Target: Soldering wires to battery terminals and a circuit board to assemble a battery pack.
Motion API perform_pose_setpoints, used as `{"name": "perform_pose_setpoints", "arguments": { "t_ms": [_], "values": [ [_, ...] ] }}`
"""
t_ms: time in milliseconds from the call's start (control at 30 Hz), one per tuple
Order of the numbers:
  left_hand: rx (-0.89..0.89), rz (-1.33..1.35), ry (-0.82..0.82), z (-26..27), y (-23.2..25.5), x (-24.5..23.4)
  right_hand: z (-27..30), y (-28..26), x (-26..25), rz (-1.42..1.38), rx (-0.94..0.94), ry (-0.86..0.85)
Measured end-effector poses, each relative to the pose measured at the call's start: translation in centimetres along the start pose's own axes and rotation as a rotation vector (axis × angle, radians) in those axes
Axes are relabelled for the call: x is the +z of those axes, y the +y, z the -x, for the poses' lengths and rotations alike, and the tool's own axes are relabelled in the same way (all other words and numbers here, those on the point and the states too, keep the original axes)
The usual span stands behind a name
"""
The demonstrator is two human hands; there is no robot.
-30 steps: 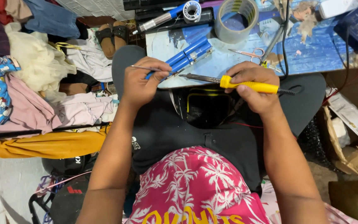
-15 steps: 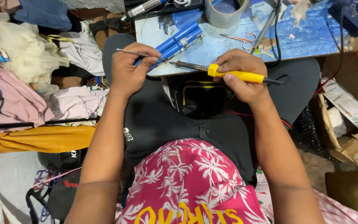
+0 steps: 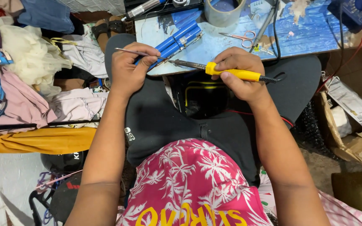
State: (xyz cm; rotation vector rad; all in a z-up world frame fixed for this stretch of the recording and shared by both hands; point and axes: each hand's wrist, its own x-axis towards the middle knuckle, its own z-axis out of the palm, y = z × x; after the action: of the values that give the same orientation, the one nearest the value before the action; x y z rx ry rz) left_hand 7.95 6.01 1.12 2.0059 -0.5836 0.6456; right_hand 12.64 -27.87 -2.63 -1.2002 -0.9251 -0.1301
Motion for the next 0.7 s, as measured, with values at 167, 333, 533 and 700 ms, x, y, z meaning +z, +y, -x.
{"name": "perform_pose_setpoints", "arguments": {
  "t_ms": [167,333,533,700],
  "values": [
    [0.004,0.005,0.006,-0.02,0.0,0.08,-0.09,-0.24,0.16,0.014,0.007,0.002],
    [0.01,0.004,0.007,-0.03,0.01,0.08,-0.08,-0.35,0.36,0.016,0.019,0.015],
    [0.012,-0.004,0.006,-0.09,0.13,0.11,-0.17,-0.55,0.22,0.031,0.031,0.016],
    [0.017,0.006,0.009,0.2,-0.38,0.17,-0.04,-0.45,-0.01,0.076,0.022,-0.003]
  ]
}}
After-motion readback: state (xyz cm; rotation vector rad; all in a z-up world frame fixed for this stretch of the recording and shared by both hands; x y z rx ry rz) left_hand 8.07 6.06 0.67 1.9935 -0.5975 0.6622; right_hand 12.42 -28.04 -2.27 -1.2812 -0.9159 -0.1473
